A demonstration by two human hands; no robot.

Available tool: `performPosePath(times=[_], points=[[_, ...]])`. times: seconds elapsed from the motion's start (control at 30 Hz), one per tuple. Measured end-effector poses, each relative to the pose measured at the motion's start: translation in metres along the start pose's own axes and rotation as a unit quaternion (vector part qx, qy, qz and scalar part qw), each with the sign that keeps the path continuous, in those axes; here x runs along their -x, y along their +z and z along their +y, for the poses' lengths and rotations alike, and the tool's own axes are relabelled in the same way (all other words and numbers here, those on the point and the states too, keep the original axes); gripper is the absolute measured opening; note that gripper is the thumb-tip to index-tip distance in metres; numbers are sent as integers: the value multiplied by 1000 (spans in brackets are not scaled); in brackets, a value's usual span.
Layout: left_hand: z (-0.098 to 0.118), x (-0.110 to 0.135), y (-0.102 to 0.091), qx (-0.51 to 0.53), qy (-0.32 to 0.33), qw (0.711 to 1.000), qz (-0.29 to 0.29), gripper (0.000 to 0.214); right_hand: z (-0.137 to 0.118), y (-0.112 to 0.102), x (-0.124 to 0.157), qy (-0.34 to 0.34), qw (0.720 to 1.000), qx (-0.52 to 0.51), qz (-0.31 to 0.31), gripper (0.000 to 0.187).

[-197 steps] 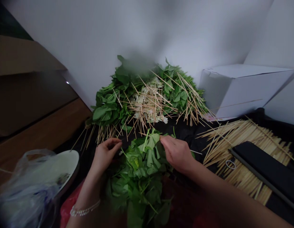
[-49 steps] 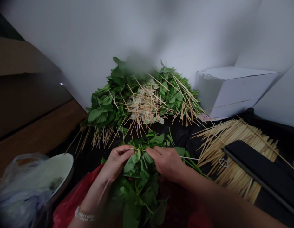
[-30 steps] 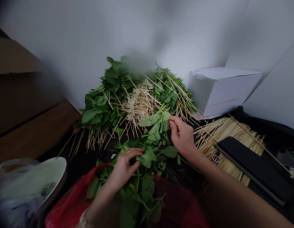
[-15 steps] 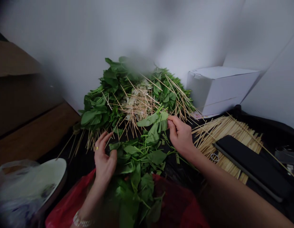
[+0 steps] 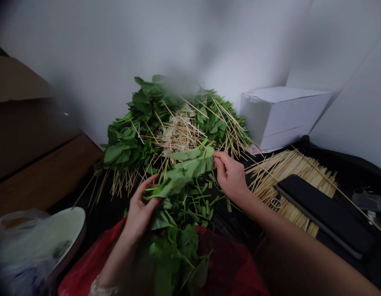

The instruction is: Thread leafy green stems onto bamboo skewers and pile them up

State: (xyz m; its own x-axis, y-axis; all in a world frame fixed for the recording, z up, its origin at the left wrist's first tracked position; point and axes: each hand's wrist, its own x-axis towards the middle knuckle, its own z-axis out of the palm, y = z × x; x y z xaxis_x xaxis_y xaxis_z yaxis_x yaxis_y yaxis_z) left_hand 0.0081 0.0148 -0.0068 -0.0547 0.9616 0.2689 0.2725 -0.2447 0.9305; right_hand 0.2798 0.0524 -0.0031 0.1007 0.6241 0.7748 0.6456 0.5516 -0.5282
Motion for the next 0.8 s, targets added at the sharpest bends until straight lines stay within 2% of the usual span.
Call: performPosePath(times=[0.07, 0.13, 0.2, 0.27, 0.37, 0.43, 0.53, 0.6, 0.67, 0.7, 0.8], points=[[7, -1, -6, 117, -60, 991, 22, 52, 0, -1, -1, 6, 1000, -6, 3, 19], [10, -2, -7, 208, -121, 970, 26, 47, 0, -1, -1, 10, 1000, -5, 8, 19], [8, -3, -5, 236, -171, 956, 16, 47, 0, -1, -2, 12, 1000, 0, 11, 20], [1, -5, -3, 199, -176, 964, 2, 56, 0, -1, -2, 14, 1000, 5, 12, 21], [-12, -11, -6, 98, -119, 988, 31, 74, 0, -1, -2, 16, 1000, 12, 15, 22], [-18, -15, -11, 22, -73, 994, 77, 72, -1, -1, -3, 17, 1000, 14, 16, 22], [-15, -13, -15, -103, 23, 987, 122, 36, 0, -2, -3, 16, 1000, 14, 17, 21], [-7, -9, -13, -155, 95, 975, 126, 19, 0, -2, -3, 14, 1000, 12, 19, 21], [1, -3, -9, -178, 156, 967, 88, 16, 1, -1, -2, 14, 1000, 12, 18, 21], [3, 0, -6, -191, 185, 963, 51, 13, 1, -1, -2, 15, 1000, 11, 16, 21], [1, 7, 7, -257, 259, 926, -98, 27, 2, 0, -2, 17, 1000, 6, 11, 22]])
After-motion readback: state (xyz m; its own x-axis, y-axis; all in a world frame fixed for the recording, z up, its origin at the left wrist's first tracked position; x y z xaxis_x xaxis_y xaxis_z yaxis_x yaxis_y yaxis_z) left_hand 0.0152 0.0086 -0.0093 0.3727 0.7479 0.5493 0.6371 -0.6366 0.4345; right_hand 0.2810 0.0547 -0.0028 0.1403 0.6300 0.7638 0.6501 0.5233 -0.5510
